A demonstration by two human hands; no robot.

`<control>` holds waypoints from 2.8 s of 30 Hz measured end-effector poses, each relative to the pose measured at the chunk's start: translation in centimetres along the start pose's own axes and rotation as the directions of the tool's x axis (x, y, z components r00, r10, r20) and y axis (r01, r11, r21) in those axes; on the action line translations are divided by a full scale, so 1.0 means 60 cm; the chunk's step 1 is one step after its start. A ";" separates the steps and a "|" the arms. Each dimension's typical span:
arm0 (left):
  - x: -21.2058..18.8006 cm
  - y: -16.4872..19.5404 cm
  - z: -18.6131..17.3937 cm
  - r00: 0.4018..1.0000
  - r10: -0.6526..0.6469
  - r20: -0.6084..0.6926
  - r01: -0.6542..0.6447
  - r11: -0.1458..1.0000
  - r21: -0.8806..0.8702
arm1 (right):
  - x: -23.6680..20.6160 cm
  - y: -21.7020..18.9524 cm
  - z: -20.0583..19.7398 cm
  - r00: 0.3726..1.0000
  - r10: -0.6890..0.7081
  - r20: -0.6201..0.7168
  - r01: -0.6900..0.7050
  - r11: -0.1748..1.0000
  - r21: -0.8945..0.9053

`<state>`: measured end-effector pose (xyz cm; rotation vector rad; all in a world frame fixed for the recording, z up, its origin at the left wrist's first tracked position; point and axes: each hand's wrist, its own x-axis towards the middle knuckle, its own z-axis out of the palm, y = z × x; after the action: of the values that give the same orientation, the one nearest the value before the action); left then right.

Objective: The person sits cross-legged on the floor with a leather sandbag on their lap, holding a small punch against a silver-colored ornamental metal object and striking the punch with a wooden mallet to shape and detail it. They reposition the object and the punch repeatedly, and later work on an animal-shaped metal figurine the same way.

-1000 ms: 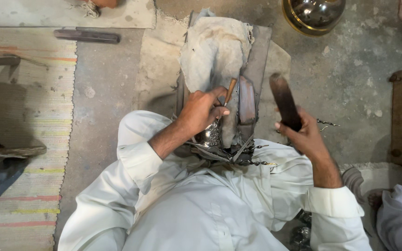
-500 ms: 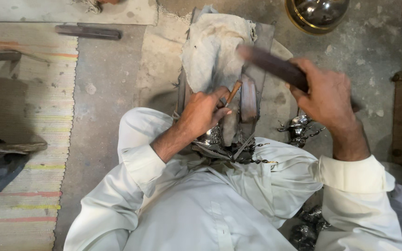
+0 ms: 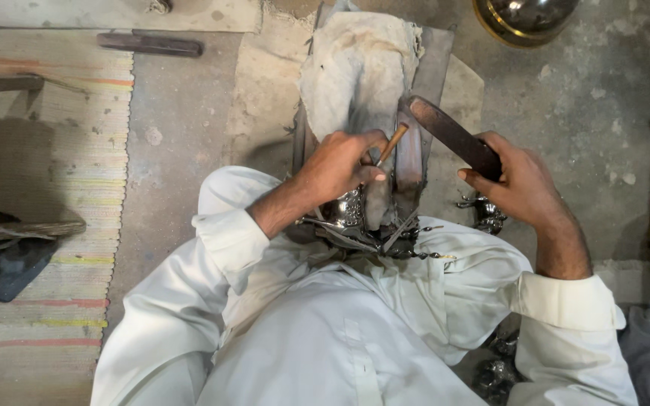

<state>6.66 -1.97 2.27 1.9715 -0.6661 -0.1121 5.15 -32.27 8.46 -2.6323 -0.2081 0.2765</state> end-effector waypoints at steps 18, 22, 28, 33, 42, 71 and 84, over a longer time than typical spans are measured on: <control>0.016 0.003 0.011 0.999 0.016 0.042 -0.025 0.978 0.208 | -0.015 0.046 0.028 0.986 -0.080 -0.147 0.058 0.987 -0.148; 0.039 -0.004 0.011 0.988 0.017 0.151 -0.055 0.967 0.248 | -0.026 0.046 0.020 0.994 -0.041 -0.101 0.027 0.991 -0.132; 0.060 -0.010 0.014 0.957 0.020 0.289 -0.103 0.956 0.275 | -0.050 0.070 0.053 0.992 0.117 -0.047 -0.117 0.993 0.005; 0.073 -0.011 0.017 0.923 0.054 0.381 -0.159 0.956 0.248 | -0.077 0.098 0.094 0.980 0.161 -0.115 -0.137 0.972 0.192; 0.082 -0.019 0.024 0.858 0.126 0.497 -0.264 0.940 0.217 | -0.111 0.119 0.155 0.945 0.275 -0.179 -0.146 0.841 0.521; 0.002 0.014 -0.005 0.986 0.107 0.126 -0.128 0.976 0.175 | -0.063 0.031 0.014 0.953 -0.015 -0.303 0.011 1.000 -0.016; -0.025 0.006 0.000 1.000 -0.030 0.008 0.028 0.985 0.169 | -0.035 -0.010 -0.009 0.958 -0.164 -0.236 0.099 0.960 -0.262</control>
<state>5.26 -1.36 2.30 2.1448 -0.6717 -0.0860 3.15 -32.38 9.55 -2.8499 -0.3503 -0.1462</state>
